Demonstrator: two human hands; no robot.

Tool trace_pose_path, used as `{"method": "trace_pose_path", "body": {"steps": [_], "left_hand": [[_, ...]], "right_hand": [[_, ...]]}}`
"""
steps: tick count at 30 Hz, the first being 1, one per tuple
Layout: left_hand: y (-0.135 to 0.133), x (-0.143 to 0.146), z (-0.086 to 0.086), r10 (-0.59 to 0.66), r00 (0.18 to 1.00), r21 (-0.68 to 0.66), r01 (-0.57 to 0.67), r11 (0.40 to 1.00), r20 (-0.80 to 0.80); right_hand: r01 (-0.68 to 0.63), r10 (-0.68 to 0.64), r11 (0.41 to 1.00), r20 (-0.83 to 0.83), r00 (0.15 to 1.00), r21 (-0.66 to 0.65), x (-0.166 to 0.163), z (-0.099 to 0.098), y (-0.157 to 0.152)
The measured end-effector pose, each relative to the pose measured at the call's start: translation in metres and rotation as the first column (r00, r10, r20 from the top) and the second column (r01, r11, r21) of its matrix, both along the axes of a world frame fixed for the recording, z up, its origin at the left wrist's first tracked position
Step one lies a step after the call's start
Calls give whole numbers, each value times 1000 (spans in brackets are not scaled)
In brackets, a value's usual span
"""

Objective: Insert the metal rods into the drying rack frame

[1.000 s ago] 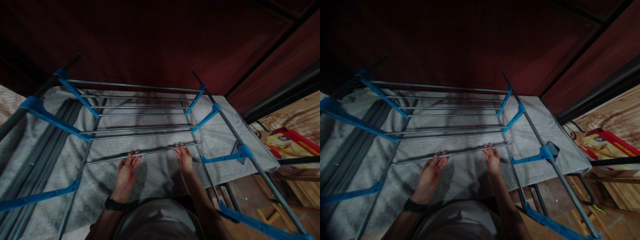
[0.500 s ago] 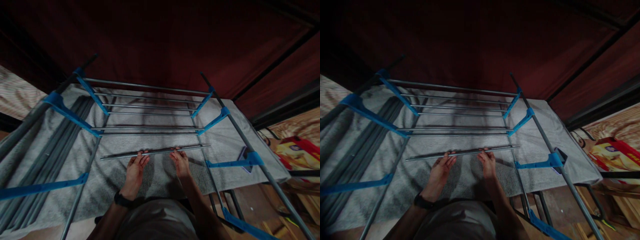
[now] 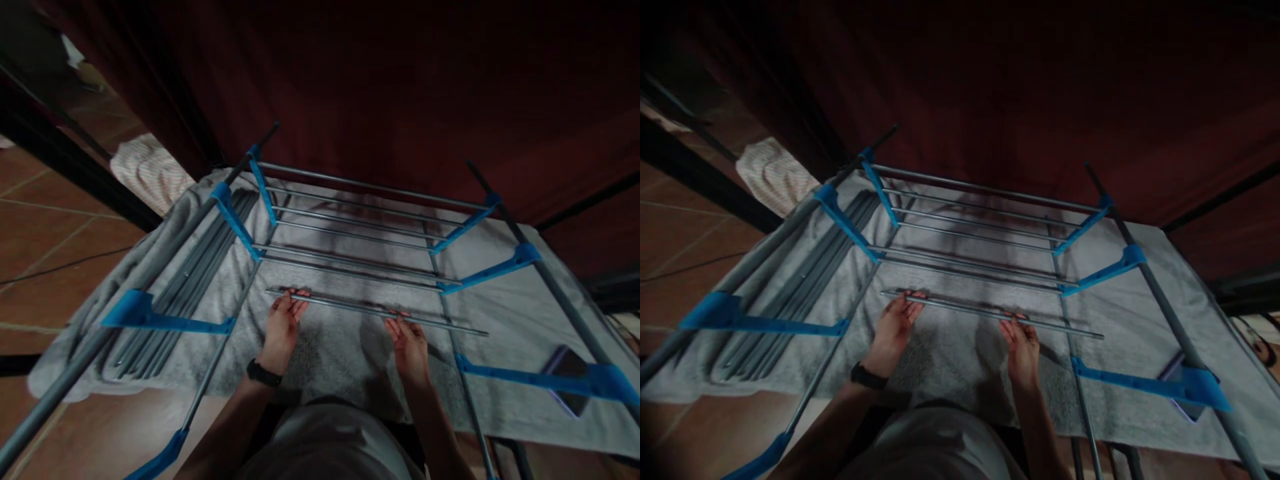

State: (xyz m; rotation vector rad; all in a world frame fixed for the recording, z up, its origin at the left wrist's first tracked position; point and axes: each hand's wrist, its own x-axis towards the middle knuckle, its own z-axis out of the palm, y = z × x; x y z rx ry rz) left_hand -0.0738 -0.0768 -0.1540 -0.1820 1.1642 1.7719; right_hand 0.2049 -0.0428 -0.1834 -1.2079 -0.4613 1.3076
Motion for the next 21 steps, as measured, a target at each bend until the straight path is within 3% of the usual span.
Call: {"method": "trace_pose_path", "body": {"steps": [11,21], "left_hand": [[-6,-23,2,58,998,52,-57,997,-5],[-15,-26,2,74,996,74,-71,995,-43]], "right_hand": [[-25,24,999,29,999,32,4,-4,-4],[-11,10,1000,-21,1000,-7,2,-3,-6]]}}
